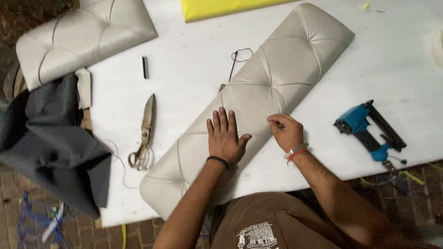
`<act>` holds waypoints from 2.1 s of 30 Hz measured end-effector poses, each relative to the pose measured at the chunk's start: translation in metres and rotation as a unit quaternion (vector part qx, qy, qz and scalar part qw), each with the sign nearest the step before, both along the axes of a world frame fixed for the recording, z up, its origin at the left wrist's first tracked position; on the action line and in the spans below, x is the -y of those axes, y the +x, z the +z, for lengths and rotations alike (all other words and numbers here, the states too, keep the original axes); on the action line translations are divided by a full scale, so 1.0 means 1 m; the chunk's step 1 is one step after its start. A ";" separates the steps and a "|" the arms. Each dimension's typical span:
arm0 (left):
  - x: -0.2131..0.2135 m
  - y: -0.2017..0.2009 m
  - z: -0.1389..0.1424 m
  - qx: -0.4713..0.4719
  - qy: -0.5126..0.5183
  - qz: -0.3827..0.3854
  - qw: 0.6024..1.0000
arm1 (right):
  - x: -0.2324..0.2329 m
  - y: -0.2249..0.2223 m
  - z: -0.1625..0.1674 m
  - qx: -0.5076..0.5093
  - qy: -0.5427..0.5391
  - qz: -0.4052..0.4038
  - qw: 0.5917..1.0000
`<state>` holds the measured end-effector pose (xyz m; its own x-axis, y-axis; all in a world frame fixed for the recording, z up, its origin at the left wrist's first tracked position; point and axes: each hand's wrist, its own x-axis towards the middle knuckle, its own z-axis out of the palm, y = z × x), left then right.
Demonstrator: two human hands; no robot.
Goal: The person cuts gray upholstery fabric with large shears, then uses a pneumatic nail gun to fasten fabric to a wooden board. They tuft a padded white panel by hand, thread wire through holes in a yellow foam board, and pull the gray fabric over the foam, working the wire to gather the fabric.
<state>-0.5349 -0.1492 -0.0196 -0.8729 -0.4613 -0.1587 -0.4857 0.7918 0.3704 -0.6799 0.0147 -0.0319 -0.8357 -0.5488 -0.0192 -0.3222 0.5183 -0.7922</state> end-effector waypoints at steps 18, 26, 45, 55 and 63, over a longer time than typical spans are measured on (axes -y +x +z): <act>0.066 -0.136 -0.027 -0.174 -0.008 0.019 0.985 | 0.109 -0.138 -0.026 -0.225 0.037 0.256 0.939; 0.089 -0.153 -0.041 -0.134 -0.073 -0.108 0.982 | 0.104 -0.141 -0.029 -0.217 0.016 0.260 0.941; 0.017 -0.130 0.002 -0.180 0.013 0.060 0.982 | 0.023 -0.123 -0.015 -0.116 -0.027 0.286 0.951; 0.014 -0.133 -0.006 -0.210 0.066 0.129 0.967 | 0.008 -0.286 -0.010 -0.040 0.114 -0.013 0.993; -0.013 -0.238 -0.005 -0.173 0.129 0.026 0.976 | 0.052 -0.335 0.026 0.124 0.388 0.075 0.910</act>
